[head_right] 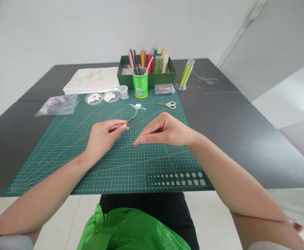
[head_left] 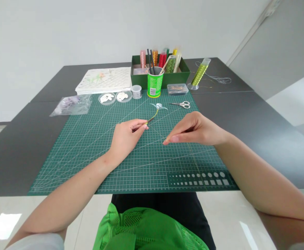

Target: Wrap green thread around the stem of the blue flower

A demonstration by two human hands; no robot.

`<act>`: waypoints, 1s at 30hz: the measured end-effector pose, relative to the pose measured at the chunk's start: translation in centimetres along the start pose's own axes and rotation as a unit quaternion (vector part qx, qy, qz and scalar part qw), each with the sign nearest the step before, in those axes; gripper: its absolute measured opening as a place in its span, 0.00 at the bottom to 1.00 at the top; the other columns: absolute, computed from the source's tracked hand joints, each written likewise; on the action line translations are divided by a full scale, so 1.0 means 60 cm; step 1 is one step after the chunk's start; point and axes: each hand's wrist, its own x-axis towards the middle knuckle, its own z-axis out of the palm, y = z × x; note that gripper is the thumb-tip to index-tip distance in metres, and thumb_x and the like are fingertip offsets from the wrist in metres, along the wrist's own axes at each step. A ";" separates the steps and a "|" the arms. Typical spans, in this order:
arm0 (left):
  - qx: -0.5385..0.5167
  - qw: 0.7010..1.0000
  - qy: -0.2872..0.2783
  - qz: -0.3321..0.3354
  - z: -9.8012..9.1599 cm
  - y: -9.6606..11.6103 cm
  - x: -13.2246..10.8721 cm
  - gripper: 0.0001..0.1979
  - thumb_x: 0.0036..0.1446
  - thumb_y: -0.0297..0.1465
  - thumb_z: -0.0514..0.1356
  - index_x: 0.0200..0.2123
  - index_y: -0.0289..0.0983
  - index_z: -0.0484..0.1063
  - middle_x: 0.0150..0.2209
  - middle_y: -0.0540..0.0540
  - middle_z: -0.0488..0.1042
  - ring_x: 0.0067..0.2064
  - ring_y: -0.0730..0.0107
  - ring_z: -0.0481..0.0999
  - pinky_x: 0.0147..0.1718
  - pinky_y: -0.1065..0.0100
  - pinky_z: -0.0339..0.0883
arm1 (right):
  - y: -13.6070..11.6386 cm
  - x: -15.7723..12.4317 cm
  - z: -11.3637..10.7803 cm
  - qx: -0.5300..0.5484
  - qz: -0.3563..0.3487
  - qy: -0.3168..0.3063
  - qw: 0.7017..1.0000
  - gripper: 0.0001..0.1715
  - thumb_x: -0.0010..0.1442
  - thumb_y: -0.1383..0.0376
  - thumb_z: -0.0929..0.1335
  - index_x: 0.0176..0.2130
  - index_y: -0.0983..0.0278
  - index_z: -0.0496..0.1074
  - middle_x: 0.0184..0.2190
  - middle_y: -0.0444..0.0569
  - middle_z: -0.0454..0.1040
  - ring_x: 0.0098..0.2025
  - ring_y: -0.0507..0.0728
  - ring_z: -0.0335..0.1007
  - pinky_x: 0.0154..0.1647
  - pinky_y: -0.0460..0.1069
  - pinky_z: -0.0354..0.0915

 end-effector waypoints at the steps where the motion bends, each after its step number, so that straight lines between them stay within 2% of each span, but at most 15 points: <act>1: -0.001 1.000 -0.005 -0.004 0.000 0.000 0.000 0.09 0.63 0.33 0.63 0.42 0.42 0.85 0.36 0.49 0.86 0.31 0.67 0.82 0.27 0.69 0.73 | 0.001 0.000 -0.002 0.001 -0.002 -0.005 1.000 0.11 0.64 0.62 0.73 0.39 0.67 0.86 0.21 0.47 0.78 0.17 0.46 0.54 0.16 0.47 0.46; 4: 0.000 1.000 -0.013 -0.015 -0.001 -0.001 0.001 0.09 0.62 0.34 0.64 0.41 0.42 0.85 0.35 0.49 0.86 0.26 0.69 0.79 0.24 0.70 0.70 | 0.002 -0.001 -0.004 0.002 -0.005 -0.026 1.000 0.11 0.65 0.62 0.73 0.38 0.66 0.86 0.18 0.44 0.76 0.16 0.45 0.50 0.16 0.46 0.45; 6: 0.008 1.000 -0.027 -0.011 -0.001 -0.004 0.002 0.09 0.62 0.34 0.64 0.42 0.42 0.85 0.34 0.49 0.86 0.25 0.70 0.78 0.23 0.69 0.69 | 0.002 -0.001 -0.003 0.004 -0.003 -0.009 1.000 0.11 0.64 0.61 0.74 0.38 0.64 0.86 0.21 0.46 0.78 0.17 0.46 0.55 0.16 0.46 0.48; 8: 0.023 0.998 -0.066 0.005 0.000 -0.006 0.001 0.09 0.63 0.35 0.64 0.42 0.43 0.85 0.34 0.50 0.86 0.25 0.70 0.78 0.24 0.69 0.69 | 0.002 -0.001 -0.001 0.008 -0.002 0.041 0.999 0.11 0.62 0.58 0.75 0.38 0.63 0.87 0.27 0.49 0.82 0.21 0.49 0.65 0.18 0.46 0.55; 10: 0.040 0.992 -0.113 0.027 0.002 -0.005 -0.002 0.08 0.63 0.35 0.65 0.41 0.45 0.85 0.35 0.51 0.86 0.26 0.70 0.80 0.25 0.69 0.70 | 0.003 0.001 0.002 0.000 0.003 0.109 0.994 0.13 0.61 0.55 0.75 0.38 0.61 0.87 0.30 0.50 0.84 0.26 0.52 0.71 0.21 0.47 0.61; 13: 0.057 0.983 -0.164 0.062 0.006 -0.001 -0.007 0.07 0.63 0.33 0.65 0.40 0.45 0.85 0.37 0.53 0.86 0.31 0.69 0.83 0.30 0.68 0.73 | 0.009 0.004 0.007 -0.052 0.014 0.199 0.979 0.15 0.62 0.54 0.74 0.42 0.60 0.87 0.25 0.48 0.81 0.24 0.51 0.67 0.21 0.47 0.59; 15: 0.071 0.977 -0.183 0.082 0.008 0.004 -0.011 0.07 0.64 0.31 0.65 0.41 0.44 0.84 0.37 0.54 0.86 0.33 0.68 0.84 0.35 0.67 0.75 | 0.014 0.007 0.008 -0.093 0.018 0.225 0.970 0.16 0.63 0.54 0.74 0.44 0.61 0.86 0.22 0.46 0.78 0.22 0.50 0.62 0.21 0.47 0.56; 21: 0.096 0.965 -0.215 0.117 0.009 0.016 -0.016 0.07 0.65 0.30 0.64 0.41 0.44 0.84 0.35 0.54 0.86 0.34 0.67 0.85 0.40 0.66 0.77 | 0.032 0.012 0.004 -0.122 0.026 0.221 0.967 0.18 0.64 0.53 0.72 0.44 0.61 0.86 0.27 0.47 0.81 0.24 0.50 0.63 0.23 0.47 0.55; 30: 0.069 0.964 -0.238 0.101 0.010 0.023 -0.022 0.03 0.64 0.29 0.65 0.38 0.42 0.79 0.35 0.56 0.86 0.33 0.68 0.86 0.38 0.67 0.75 | 0.059 0.018 -0.006 -0.122 0.050 0.177 0.975 0.19 0.65 0.54 0.70 0.46 0.63 0.85 0.23 0.45 0.78 0.23 0.49 0.59 0.23 0.47 0.55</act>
